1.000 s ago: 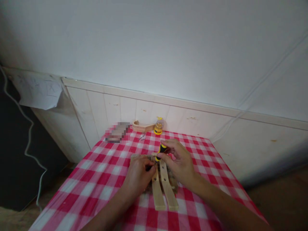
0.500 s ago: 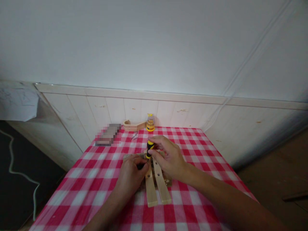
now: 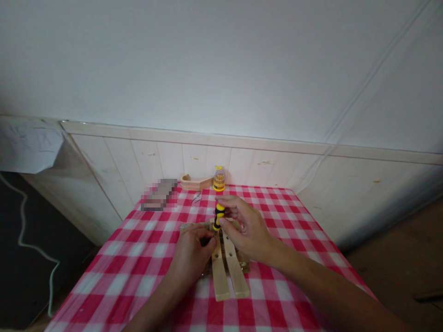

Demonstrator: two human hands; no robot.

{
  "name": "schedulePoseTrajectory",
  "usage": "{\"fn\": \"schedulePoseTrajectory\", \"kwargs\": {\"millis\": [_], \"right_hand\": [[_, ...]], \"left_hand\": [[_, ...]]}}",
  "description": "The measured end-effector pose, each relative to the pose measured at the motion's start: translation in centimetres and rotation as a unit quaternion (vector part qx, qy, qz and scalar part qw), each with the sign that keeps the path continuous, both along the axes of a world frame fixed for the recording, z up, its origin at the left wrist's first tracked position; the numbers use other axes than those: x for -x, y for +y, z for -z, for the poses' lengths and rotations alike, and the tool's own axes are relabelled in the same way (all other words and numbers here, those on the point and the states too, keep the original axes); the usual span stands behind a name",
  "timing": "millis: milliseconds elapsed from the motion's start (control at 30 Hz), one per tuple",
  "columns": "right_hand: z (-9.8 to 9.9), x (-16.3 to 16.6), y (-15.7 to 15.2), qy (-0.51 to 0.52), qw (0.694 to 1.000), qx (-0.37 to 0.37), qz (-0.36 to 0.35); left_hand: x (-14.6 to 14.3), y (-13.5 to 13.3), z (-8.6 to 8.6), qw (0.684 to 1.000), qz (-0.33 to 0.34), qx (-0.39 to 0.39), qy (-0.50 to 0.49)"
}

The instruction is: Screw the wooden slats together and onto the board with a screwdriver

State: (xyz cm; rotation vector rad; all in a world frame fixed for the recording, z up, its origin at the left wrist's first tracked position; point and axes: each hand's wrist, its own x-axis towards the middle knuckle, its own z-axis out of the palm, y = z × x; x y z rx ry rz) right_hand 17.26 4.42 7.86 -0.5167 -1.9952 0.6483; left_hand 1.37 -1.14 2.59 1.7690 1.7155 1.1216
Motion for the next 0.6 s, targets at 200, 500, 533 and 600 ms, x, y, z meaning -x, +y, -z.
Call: {"fn": "schedulePoseTrajectory", "kwargs": {"millis": [200,500,533,600], "right_hand": [[-0.2,-0.1,-0.1,-0.024,0.999,-0.043,-0.003],[0.2,-0.2,1.1,0.0,0.997,-0.067,0.033],[0.2,-0.2,1.2,0.0,0.997,-0.071,0.035],[0.2,-0.2,1.1,0.0,0.996,-0.078,0.033]], "left_hand": [[-0.1,0.0,0.1,1.0,-0.007,-0.006,0.009],[0.1,0.2,0.3,1.0,-0.007,-0.007,0.022],[0.1,0.2,0.3,1.0,-0.007,-0.008,0.023],[0.0,0.2,0.3,1.0,-0.015,-0.009,0.024]]}}
